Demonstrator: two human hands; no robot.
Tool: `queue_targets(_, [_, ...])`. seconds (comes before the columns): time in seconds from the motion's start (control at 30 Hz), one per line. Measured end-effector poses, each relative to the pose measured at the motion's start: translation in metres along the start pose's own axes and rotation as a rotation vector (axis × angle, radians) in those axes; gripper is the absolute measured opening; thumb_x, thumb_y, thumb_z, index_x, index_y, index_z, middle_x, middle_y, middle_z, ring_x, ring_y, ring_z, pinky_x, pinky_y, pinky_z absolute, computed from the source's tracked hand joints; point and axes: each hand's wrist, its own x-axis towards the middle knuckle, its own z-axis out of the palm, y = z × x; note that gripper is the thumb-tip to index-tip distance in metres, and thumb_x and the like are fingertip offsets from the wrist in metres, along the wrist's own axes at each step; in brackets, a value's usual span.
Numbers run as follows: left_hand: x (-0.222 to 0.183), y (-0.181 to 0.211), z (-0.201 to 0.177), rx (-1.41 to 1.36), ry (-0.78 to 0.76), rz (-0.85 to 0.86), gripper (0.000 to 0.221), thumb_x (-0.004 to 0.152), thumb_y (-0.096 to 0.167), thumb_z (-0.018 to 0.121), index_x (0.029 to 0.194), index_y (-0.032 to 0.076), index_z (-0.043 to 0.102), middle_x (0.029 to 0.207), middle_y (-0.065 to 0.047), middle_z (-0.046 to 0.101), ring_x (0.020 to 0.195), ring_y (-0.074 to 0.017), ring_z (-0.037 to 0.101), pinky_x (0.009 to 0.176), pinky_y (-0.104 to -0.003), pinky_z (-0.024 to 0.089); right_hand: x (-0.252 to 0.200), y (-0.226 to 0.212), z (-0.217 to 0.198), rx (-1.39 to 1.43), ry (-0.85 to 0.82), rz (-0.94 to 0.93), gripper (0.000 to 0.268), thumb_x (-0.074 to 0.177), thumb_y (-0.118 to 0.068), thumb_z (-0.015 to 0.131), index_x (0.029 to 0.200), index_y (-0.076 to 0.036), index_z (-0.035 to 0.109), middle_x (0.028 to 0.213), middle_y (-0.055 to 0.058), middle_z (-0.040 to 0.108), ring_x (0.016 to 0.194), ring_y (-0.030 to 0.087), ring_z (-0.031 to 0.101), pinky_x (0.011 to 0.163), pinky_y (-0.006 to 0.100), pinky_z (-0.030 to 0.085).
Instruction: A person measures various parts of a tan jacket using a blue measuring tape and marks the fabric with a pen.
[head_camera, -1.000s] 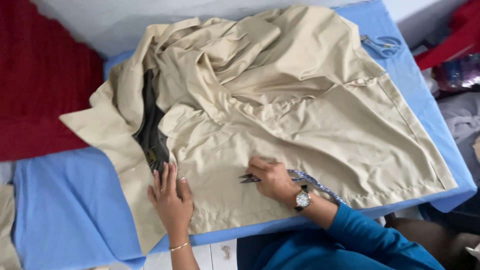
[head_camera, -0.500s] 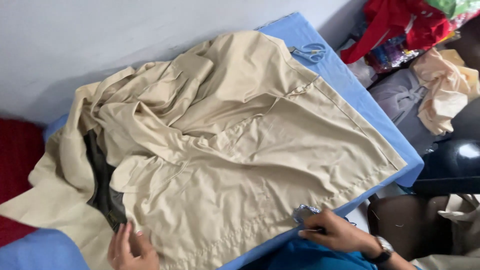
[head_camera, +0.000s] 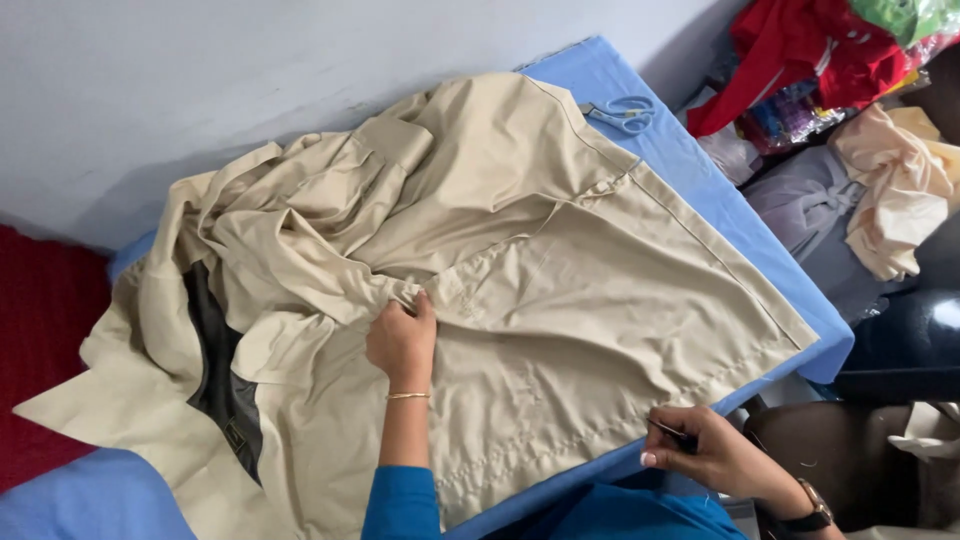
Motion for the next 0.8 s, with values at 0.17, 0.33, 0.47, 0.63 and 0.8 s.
queue_targets(0.17, [-0.011, -0.038, 0.012, -0.161, 0.092, 0.199, 0.047, 0.100, 0.042, 0.056, 0.067, 0.009, 0.050, 0.063, -0.007, 0.066, 0.066, -0.0393, 0.061, 0.062, -0.051, 0.044, 0.029, -0.028, -0.004, -0.153, 0.061, -0.103, 0.026, 0.089, -0.029, 0.081, 0.072, -0.010, 0.072, 0.058, -0.003, 0.057, 0.055, 0.008, 0.042, 0.051, 0.026, 0.034])
queue_targets(0.33, [-0.057, -0.030, -0.016, -0.086, 0.302, 0.133, 0.043, 0.081, 0.042, 0.082, 0.102, 0.011, 0.062, 0.082, -0.001, 0.064, 0.092, -0.0299, 0.063, 0.070, -0.051, 0.059, 0.091, -0.052, 0.000, -0.300, 0.121, -0.178, 0.021, 0.083, -0.030, 0.082, 0.089, -0.011, 0.075, 0.062, 0.009, 0.066, 0.061, 0.017, 0.062, 0.061, 0.035, 0.052])
queue_targets(0.47, [-0.036, -0.038, 0.006, -0.066, 0.609, 0.716, 0.037, 0.104, 0.038, 0.052, 0.132, 0.016, 0.061, 0.130, -0.006, 0.056, 0.124, -0.0325, 0.053, 0.105, -0.051, 0.043, 0.162, -0.105, 0.027, -0.299, 0.123, -0.284, 0.025, 0.089, -0.028, 0.073, 0.105, -0.010, 0.068, 0.073, 0.014, 0.068, 0.068, 0.025, 0.064, 0.068, 0.040, 0.053])
queue_targets(0.63, [-0.023, -0.023, 0.011, 0.117, 0.270, 0.662, 0.041, 0.099, 0.043, 0.059, 0.134, 0.022, 0.063, 0.137, 0.001, 0.063, 0.141, -0.0264, 0.044, 0.117, -0.062, 0.019, 0.255, -0.082, 0.067, -0.342, 0.180, -0.465, 0.024, 0.094, -0.029, 0.069, 0.111, -0.012, 0.065, 0.074, 0.012, 0.066, 0.073, 0.035, 0.069, 0.066, 0.043, 0.053])
queue_targets(0.8, [-0.011, -0.029, 0.018, -0.023, 0.452, 0.749, 0.012, 0.099, 0.036, 0.061, 0.103, 0.025, 0.063, 0.107, 0.007, 0.067, 0.124, -0.0181, 0.057, 0.111, -0.055, 0.026, 0.265, -0.051, 0.079, -0.487, 0.268, -0.527, 0.028, 0.096, -0.032, 0.066, 0.116, -0.013, 0.060, 0.071, 0.016, 0.067, 0.070, 0.041, 0.070, 0.062, 0.049, 0.054])
